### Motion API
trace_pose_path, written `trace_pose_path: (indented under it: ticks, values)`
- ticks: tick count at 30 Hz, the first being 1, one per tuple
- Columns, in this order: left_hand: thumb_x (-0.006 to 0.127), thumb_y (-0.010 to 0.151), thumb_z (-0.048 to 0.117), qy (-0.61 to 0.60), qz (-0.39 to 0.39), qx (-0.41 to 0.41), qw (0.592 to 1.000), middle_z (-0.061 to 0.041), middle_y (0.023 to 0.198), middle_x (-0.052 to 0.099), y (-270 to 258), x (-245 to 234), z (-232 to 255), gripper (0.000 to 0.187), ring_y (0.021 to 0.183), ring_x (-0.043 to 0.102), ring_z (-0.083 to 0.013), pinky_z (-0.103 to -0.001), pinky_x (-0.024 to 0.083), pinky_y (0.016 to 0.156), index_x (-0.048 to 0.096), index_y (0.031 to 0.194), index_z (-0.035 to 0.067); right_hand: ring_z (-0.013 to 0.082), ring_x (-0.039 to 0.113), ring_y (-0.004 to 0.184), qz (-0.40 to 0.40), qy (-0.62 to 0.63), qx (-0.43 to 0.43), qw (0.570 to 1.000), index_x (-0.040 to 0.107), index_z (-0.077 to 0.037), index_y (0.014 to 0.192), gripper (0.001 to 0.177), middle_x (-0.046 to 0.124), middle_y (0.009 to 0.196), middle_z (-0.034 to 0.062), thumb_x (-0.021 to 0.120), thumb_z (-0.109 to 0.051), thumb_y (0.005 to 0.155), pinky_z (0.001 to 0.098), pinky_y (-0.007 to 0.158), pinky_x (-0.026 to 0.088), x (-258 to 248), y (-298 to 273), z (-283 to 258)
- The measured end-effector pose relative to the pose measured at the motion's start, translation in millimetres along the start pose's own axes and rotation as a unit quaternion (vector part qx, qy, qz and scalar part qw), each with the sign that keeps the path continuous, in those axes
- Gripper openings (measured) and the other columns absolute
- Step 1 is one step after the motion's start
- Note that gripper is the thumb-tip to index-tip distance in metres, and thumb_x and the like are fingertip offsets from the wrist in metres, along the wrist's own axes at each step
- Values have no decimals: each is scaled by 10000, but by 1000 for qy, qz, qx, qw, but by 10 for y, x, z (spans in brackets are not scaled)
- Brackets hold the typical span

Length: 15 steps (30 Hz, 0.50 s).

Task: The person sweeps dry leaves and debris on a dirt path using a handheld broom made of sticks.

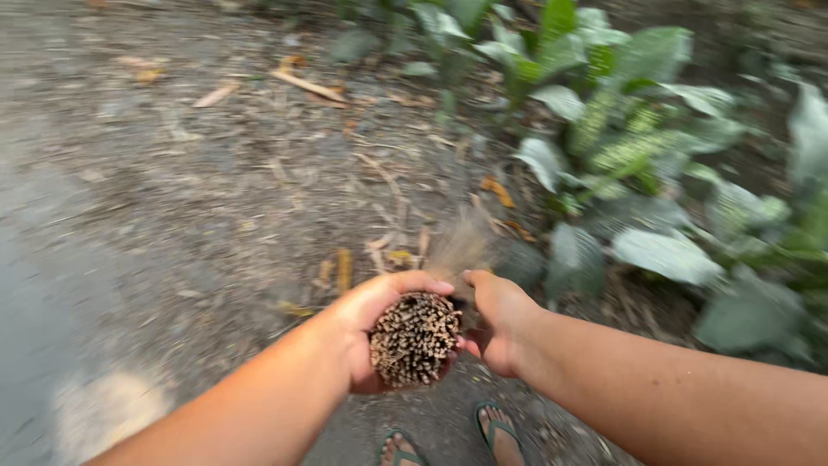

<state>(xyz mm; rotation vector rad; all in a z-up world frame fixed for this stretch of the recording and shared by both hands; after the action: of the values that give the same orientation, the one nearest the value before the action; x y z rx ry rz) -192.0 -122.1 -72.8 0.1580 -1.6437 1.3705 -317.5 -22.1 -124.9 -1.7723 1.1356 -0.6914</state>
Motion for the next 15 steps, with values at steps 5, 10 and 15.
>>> trace_pose_path:
  ticks: [5, 10, 15]
  values:
    - [727, 868, 310, -62, -47, -93, 993, -133, 793, 740, 669, 265, -360, 276, 679, 718, -289, -419, 631, 649, 719, 911, 37, 298, 712, 971, 11, 14, 31, 999, 662, -59, 1253, 513, 756, 1211, 155, 528, -450, 950, 445, 913, 536, -546, -43, 140]
    - [546, 903, 355, -86, 102, 53, 990, -96, 773, 703, 718, -204, 102, 277, 669, 674, -281, -481, 590, 649, 693, 838, 129, 328, 401, 1418, 188, -69, 36, 979, 393, -102, 1548, 741, 321, 1653, 146, 670, -446, 952, 438, 1140, 392, -778, -314, 173]
    - [538, 945, 338, -198, 163, 167, 952, -81, 820, 656, 102, -848, 1010, 274, 733, 664, -248, -384, 601, 629, 666, 884, 104, 341, 403, 1460, 164, -19, 27, 986, 314, -154, 1612, 827, 294, 1696, 96, 682, -406, 916, 459, 1189, 382, -583, -303, 71]
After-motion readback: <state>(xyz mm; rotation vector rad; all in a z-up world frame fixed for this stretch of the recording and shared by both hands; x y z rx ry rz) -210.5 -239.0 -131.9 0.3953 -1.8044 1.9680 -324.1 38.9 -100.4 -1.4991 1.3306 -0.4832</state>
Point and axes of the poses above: each hand's wrist, its own y-axis towards the middle knuckle, its own x-axis out of the palm, z = x × y, the point moved 4 cm from there along y, towards the middle knuckle
